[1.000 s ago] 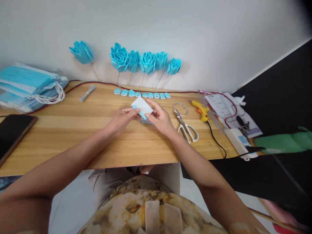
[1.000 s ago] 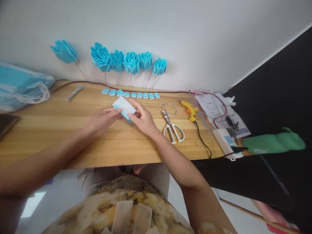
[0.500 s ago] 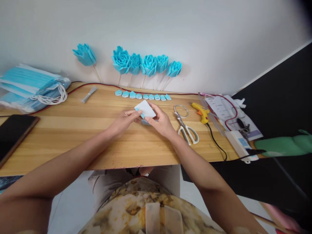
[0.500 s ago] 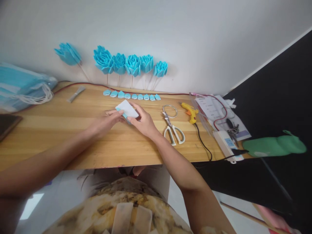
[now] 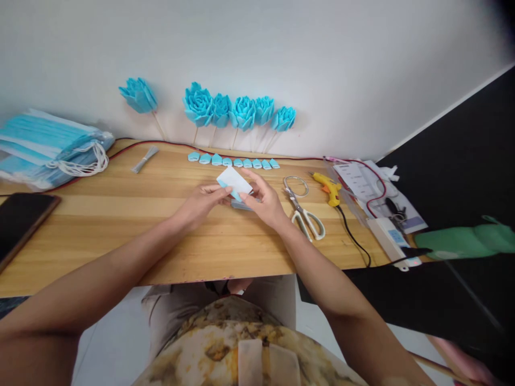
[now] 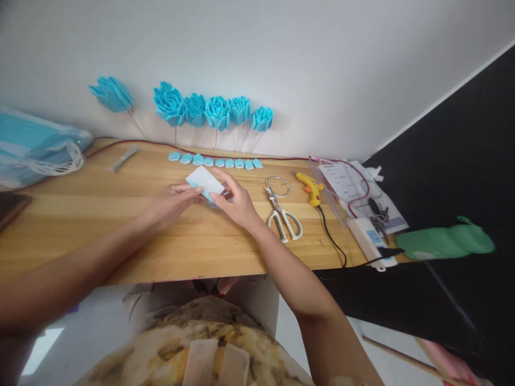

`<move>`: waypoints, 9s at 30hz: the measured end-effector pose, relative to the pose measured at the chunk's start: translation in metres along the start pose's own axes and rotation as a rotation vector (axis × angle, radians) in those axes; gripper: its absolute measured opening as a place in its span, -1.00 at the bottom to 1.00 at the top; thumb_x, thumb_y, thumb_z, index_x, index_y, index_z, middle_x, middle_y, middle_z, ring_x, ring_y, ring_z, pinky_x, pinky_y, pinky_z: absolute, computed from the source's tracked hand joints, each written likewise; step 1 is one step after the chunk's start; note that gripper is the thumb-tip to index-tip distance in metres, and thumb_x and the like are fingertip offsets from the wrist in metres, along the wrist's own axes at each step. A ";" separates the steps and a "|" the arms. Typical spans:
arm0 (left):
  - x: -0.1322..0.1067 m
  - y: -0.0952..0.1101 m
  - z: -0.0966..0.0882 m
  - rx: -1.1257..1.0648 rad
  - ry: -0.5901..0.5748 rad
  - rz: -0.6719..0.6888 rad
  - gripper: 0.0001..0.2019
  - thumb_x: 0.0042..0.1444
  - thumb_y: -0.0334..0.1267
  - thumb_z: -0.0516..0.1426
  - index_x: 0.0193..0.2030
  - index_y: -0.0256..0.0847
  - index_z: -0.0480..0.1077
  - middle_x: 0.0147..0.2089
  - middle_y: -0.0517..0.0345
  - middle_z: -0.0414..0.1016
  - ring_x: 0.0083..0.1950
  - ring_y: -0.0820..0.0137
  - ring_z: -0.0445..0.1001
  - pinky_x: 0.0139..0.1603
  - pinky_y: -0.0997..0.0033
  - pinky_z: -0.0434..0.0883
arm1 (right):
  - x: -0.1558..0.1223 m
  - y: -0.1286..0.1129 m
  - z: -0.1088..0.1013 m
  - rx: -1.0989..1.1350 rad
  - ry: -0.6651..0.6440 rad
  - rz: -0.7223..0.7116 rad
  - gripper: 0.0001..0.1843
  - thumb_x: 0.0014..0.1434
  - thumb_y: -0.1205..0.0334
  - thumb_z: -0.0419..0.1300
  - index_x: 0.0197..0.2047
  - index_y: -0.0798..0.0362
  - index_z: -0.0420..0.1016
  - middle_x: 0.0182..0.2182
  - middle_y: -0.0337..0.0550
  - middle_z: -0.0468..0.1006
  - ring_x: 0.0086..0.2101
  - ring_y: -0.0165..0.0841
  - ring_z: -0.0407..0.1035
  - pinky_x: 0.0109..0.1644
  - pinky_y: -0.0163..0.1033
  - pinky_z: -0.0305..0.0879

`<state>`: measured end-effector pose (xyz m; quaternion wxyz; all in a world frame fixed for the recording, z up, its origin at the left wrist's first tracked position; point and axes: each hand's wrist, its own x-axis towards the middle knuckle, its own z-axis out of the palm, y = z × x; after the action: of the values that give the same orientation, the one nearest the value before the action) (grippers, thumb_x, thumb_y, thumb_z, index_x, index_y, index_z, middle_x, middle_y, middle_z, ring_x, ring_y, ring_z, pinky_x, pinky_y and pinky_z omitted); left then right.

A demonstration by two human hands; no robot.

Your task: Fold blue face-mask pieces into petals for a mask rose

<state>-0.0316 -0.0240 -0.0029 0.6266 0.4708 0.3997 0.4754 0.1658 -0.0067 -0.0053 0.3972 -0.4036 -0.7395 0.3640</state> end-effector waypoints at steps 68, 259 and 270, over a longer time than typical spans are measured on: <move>0.001 0.004 -0.004 0.401 -0.079 0.076 -0.56 0.08 0.19 0.22 -0.29 -0.20 0.60 -0.26 0.06 0.66 -0.24 0.31 0.55 -0.15 0.32 0.46 | 0.004 -0.001 0.005 0.508 0.030 0.245 -0.53 0.00 0.03 0.41 0.00 -0.03 0.59 -0.16 -0.20 0.65 -0.17 -0.31 0.49 0.02 -0.15 0.39; 0.000 0.007 0.000 0.260 0.177 0.095 -0.66 0.03 0.01 0.30 -0.57 -0.19 0.44 -0.56 0.23 0.42 -0.46 0.47 0.37 -0.34 0.42 0.36 | -0.004 -0.007 0.013 -0.214 0.051 -0.164 -0.73 0.12 0.26 0.32 -0.09 -0.07 0.46 -0.13 -0.21 0.61 -0.20 -0.31 0.46 -0.03 -0.16 0.39; 0.001 0.002 0.001 -0.047 0.124 0.019 -0.70 -0.11 -0.05 0.40 -0.51 -0.23 0.51 -0.51 0.20 0.45 -0.43 0.48 0.36 -0.34 0.44 0.35 | -0.004 -0.002 0.018 -0.407 0.050 -0.316 -0.71 0.22 0.35 0.18 0.01 -0.07 0.45 -0.09 -0.14 0.56 -0.07 -0.22 0.42 0.02 -0.12 0.33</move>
<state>-0.0308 -0.0234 -0.0006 0.6070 0.4295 0.4217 0.5189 0.1507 -0.0146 -0.0126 0.3779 -0.3635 -0.8413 0.1310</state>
